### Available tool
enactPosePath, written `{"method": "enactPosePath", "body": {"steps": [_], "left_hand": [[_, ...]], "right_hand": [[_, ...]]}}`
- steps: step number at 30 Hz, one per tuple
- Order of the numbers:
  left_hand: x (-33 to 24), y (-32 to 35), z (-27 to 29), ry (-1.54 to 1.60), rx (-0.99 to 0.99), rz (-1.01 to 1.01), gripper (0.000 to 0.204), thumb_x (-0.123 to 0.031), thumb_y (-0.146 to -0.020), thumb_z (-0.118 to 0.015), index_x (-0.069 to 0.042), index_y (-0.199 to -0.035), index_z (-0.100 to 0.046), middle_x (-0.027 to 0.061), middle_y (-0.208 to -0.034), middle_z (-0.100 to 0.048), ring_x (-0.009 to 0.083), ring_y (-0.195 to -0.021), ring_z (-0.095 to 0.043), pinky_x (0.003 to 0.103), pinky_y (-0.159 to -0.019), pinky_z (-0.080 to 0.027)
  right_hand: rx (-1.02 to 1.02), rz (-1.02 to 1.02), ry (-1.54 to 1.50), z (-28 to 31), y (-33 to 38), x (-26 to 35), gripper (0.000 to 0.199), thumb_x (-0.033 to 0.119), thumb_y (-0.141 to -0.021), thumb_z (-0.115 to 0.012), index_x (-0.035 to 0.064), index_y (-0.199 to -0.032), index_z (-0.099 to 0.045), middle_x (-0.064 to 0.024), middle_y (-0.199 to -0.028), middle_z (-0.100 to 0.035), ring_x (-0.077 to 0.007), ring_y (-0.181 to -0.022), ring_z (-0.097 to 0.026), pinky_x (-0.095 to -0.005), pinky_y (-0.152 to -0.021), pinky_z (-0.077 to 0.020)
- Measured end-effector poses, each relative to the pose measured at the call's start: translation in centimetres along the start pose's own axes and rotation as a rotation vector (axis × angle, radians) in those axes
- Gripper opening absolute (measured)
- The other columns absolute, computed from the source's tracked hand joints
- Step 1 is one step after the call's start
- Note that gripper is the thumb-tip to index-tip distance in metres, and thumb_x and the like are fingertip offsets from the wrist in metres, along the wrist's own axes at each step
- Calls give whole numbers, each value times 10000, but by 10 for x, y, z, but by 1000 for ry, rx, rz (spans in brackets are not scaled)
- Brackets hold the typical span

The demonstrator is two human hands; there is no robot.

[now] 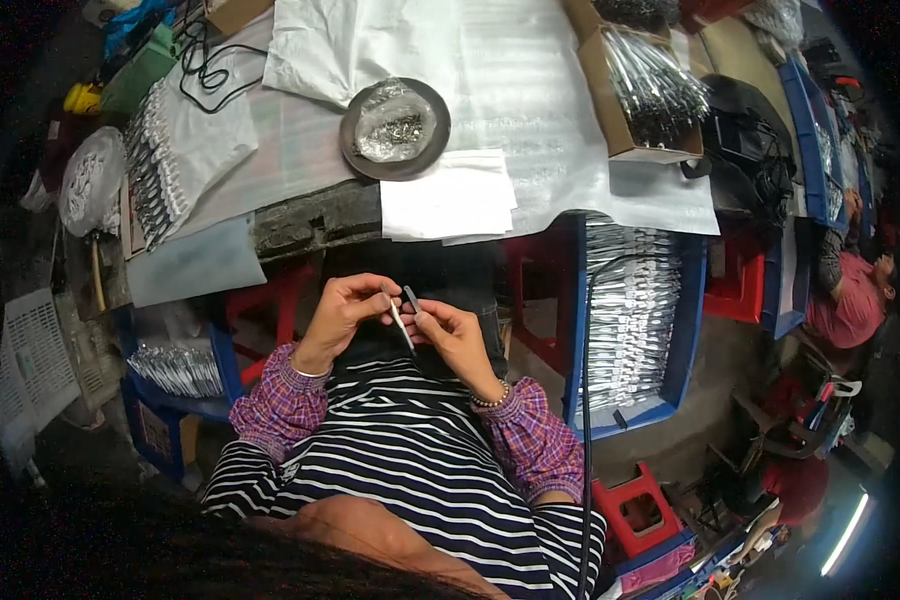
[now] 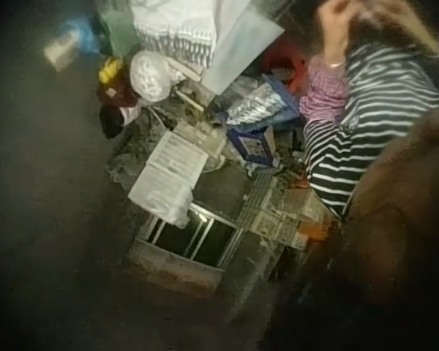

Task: Applying adhesive to small metal components and assembling them into trays in a manufacturing setting.

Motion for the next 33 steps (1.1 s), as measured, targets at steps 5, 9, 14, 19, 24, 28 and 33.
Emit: {"method": "enactPosePath", "body": {"steps": [5,9,14,19,24,28,33], "left_hand": [[8,-1,-3,-82,-46,3,158,-11,-848,-597,41,-993,-633,107,-876,-661,124,-716,-623,226,-660,-514],[13,-4,-5,-134,-47,-14,162,-10,-847,-602,48,-996,-629,82,-860,-655,106,-727,-619,217,-657,-515],[15,-4,-4,-175,-27,-8,154,-12,-841,-610,50,-979,-636,58,-854,-642,94,-725,-612,209,-651,-509],[13,-5,-4,-251,-18,-70,136,-5,-827,-621,56,-946,-647,40,-874,-597,94,-733,-608,201,-636,-502],[12,-4,-5,-229,-14,-62,133,-3,-823,-623,62,-937,-646,41,-861,-591,94,-714,-610,197,-623,-501],[13,-4,-4,-222,-9,-70,125,1,-822,-622,64,-928,-646,41,-857,-591,93,-705,-611,196,-611,-502],[13,-2,-3,-264,-20,-85,122,-5,-819,-629,56,-924,-649,39,-850,-595,90,-707,-611,194,-609,-500]], "right_hand": [[-15,-37,14,0,0,-1,289,82,-933,-505,-46,-1187,-553,-114,-983,-661,-143,-823,-643,-242,-731,-529],[-31,-24,64,0,1,-3,281,66,-925,-510,-51,-1176,-561,-114,-973,-665,-138,-807,-644,-236,-712,-531],[-26,-8,120,0,1,-4,276,59,-924,-505,-48,-1170,-567,-111,-970,-667,-133,-807,-643,-236,-709,-531],[-26,-6,133,-2,1,-4,274,56,-922,-505,-45,-1169,-570,-110,-951,-668,-131,-803,-641,-237,-697,-533],[-31,-11,161,-3,1,-5,271,48,-919,-505,-43,-1166,-574,-107,-943,-668,-132,-800,-641,-238,-700,-533],[-41,8,202,-4,1,-4,267,39,-914,-508,-39,-1159,-581,-101,-929,-673,-130,-792,-644,-236,-698,-534],[-42,50,308,-6,2,-2,269,31,-912,-509,-48,-1161,-575,-102,-927,-669,-125,-787,-640,-232,-698,-530]]}}
Point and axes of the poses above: each hand's wrist, its own y-axis away from the middle knuckle, its own z-axis out of the back of the hand, x = y × z, the point moved 4 cm from there along -y, towards the middle knuckle
